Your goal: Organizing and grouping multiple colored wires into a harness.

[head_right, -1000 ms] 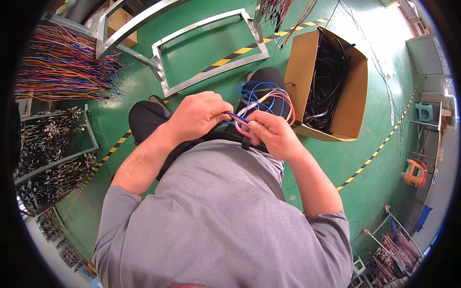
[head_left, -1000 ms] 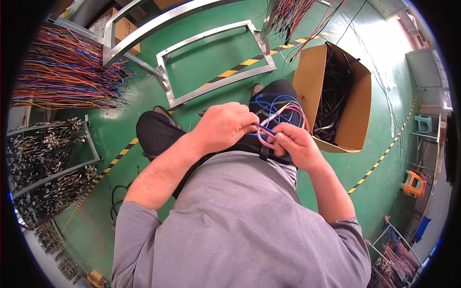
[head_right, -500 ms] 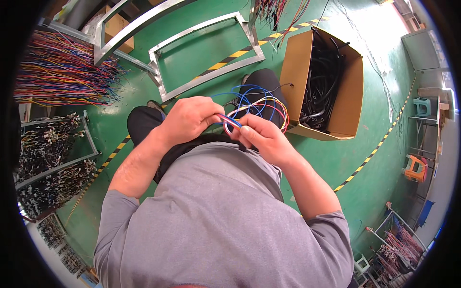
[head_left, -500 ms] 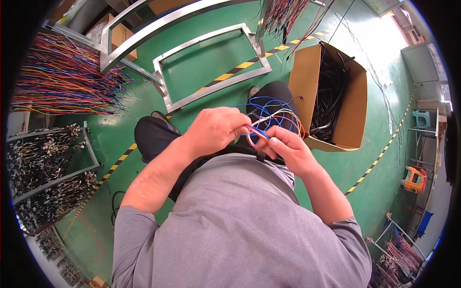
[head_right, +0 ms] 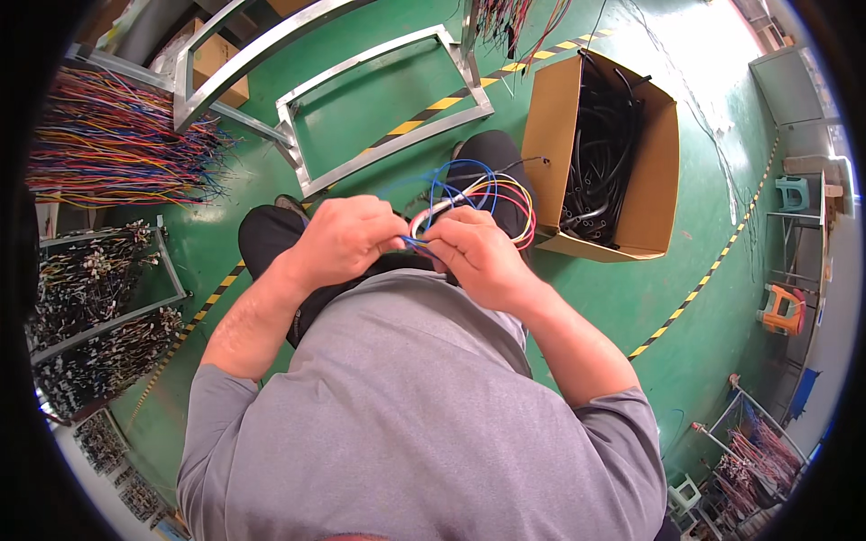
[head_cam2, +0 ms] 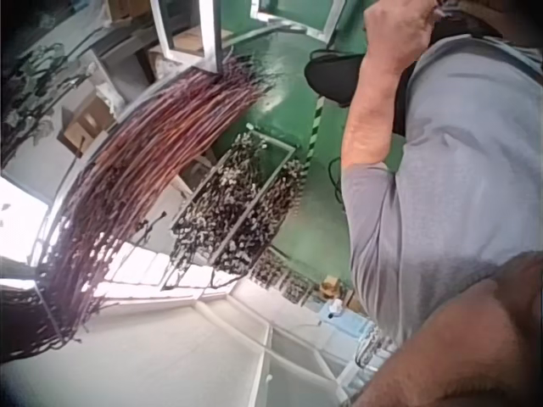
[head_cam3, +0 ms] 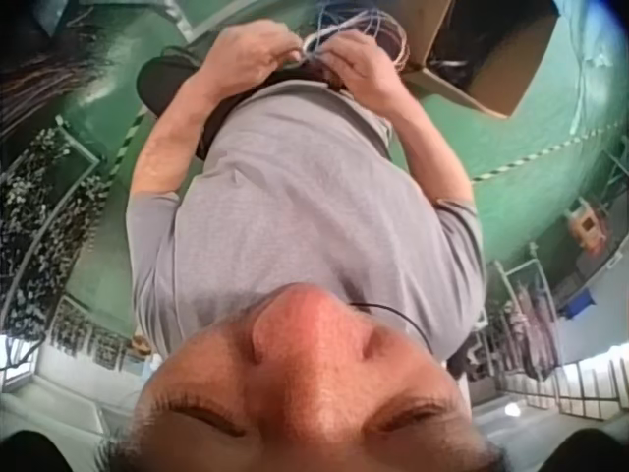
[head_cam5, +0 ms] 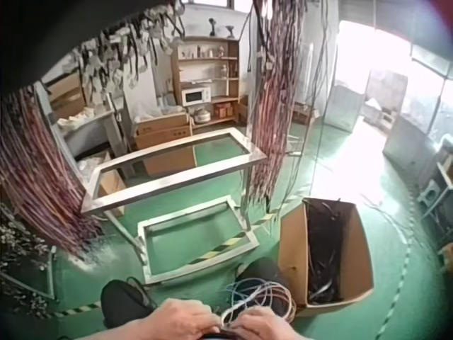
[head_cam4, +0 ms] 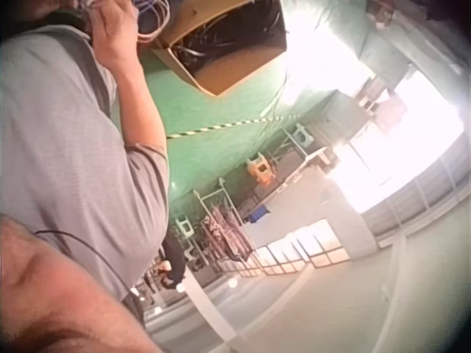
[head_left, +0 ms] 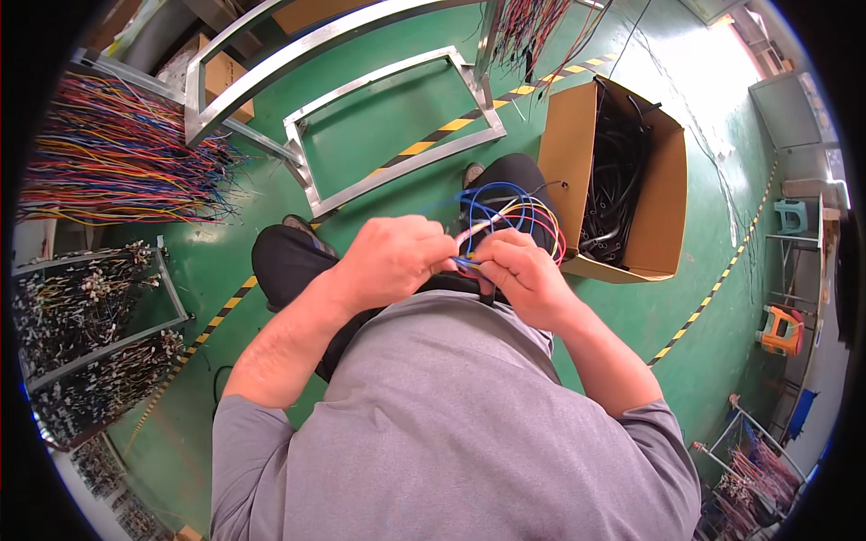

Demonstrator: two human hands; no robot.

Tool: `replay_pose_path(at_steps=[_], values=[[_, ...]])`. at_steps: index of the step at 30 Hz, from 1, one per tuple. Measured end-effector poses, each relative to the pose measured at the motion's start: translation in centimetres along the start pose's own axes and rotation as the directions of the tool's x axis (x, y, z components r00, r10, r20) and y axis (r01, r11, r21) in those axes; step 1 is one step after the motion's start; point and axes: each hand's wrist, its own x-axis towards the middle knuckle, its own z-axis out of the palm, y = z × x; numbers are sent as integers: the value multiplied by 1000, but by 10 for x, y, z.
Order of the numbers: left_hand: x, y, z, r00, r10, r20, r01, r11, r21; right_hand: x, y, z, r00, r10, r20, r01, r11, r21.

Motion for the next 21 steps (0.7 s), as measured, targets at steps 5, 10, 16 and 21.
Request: replay_pose_path(at_steps=[5, 10, 16, 21], values=[[-8, 3, 21, 994, -10, 105, -9, 984, 177, 5, -5, 27, 996, 16, -86, -36, 971, -235], [-3, -4, 5, 996, -90, 25, 89, 994, 58, 11, -6, 10, 993, -87, -75, 72, 980, -188], [4, -3, 12, 999, -11, 50, 5, 993, 120, 19, -3, 14, 995, 103, 7, -101, 985, -137], [8, -20, -10, 997, -71, -41, 72, 997, 24, 27, -23, 5, 836, -302, -458, 58, 879, -473]])
